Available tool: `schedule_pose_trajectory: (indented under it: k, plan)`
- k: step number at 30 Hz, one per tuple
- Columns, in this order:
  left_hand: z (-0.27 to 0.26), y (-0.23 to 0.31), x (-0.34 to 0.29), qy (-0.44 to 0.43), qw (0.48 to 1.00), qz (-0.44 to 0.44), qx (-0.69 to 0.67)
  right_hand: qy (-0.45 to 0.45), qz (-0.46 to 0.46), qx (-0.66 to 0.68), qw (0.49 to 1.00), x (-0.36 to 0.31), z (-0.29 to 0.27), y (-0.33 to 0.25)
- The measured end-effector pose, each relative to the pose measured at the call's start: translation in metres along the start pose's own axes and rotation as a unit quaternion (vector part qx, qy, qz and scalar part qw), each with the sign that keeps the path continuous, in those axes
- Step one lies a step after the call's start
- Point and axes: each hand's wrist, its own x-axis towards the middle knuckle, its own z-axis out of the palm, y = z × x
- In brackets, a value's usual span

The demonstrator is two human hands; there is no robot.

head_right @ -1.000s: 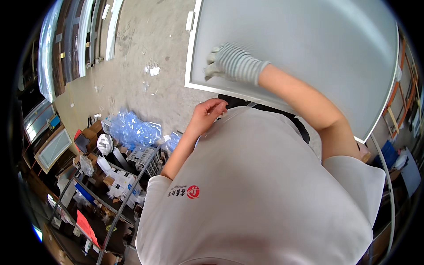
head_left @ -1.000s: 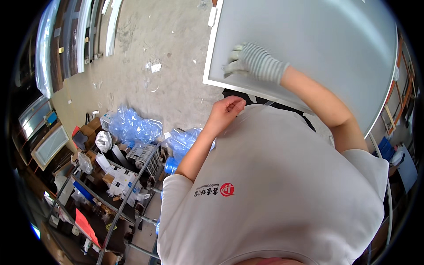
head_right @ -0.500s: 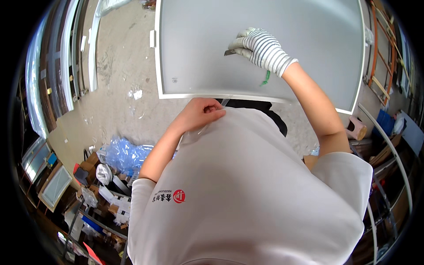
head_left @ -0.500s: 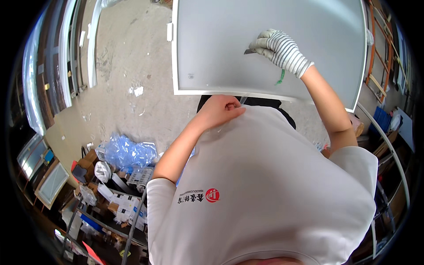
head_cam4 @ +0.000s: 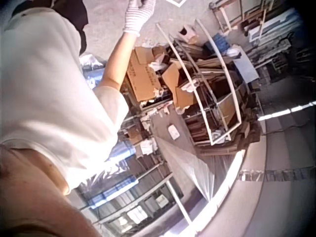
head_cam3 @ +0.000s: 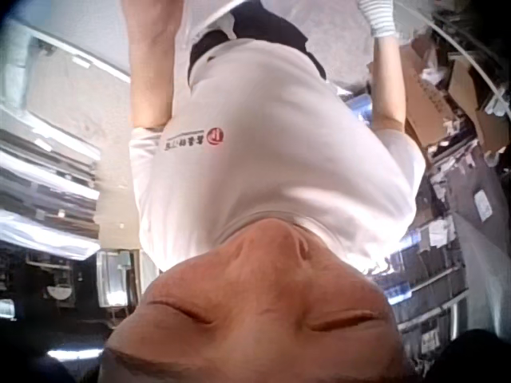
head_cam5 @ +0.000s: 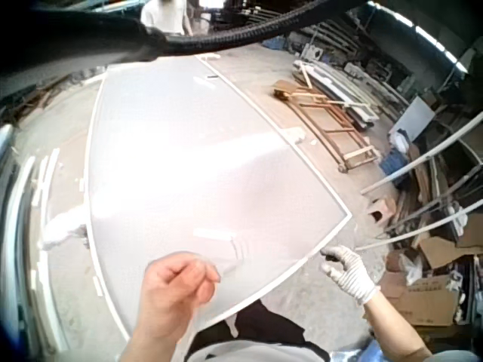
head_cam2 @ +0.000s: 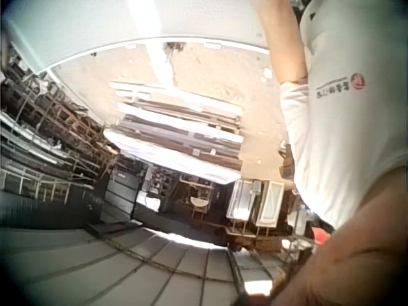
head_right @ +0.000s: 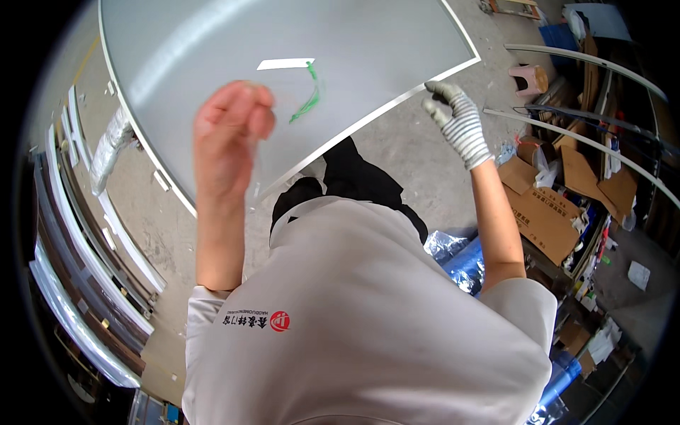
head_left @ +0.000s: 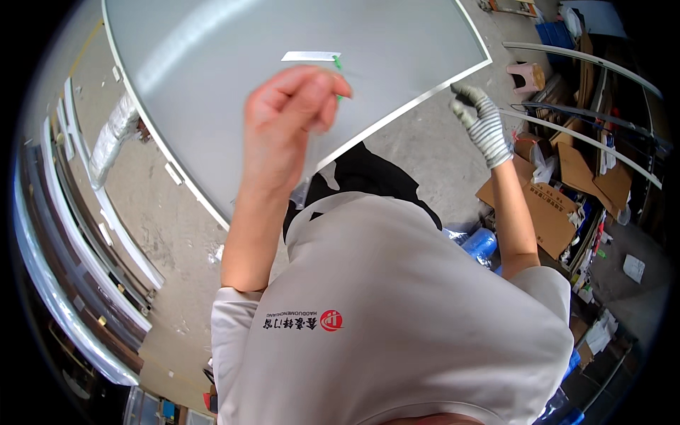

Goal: The person takes a sealant gun from a shelf and applies a line of sealant along the edge of a large rectangular panel held by another person.

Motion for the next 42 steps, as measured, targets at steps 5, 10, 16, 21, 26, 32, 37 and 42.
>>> schedule_pose_trajectory:
  k: [5,10,16,21,26,32,37,42]
  plan:
    - [0.044,0.042,0.026,-0.082,0.976,0.196,-0.042,0.012,0.104,0.026,0.994,-0.021,0.026,0.047]
    - [0.08,0.056,0.043,-0.129,0.959,0.25,-0.033,-0.017,0.161,-0.018,0.987,0.079,0.001,0.045]
    - [0.109,0.05,0.071,-0.019,0.935,0.307,-0.176,0.133,-0.078,-0.141,0.978,0.203,-0.106,0.082]
    - [0.083,0.056,0.066,0.194,0.911,0.354,0.086,-0.141,-0.099,0.259,0.95,0.249,-0.218,0.037]
    - [0.075,0.076,0.011,0.423,0.747,0.496,0.131,-0.242,-0.107,0.311,0.913,0.258,-0.174,0.048]
    - [0.064,0.137,-0.143,0.567,0.419,0.64,0.306,-0.213,-0.095,0.087,0.968,0.255,-0.094,0.088]
    - [0.097,0.141,-0.257,0.624,0.066,0.639,0.446,-0.347,-0.086,0.06,0.932,0.232,-0.012,0.026]
    - [0.06,0.08,-0.314,0.514,-0.255,0.145,0.806,-0.33,-0.248,-0.23,0.881,0.188,0.087,-0.082]
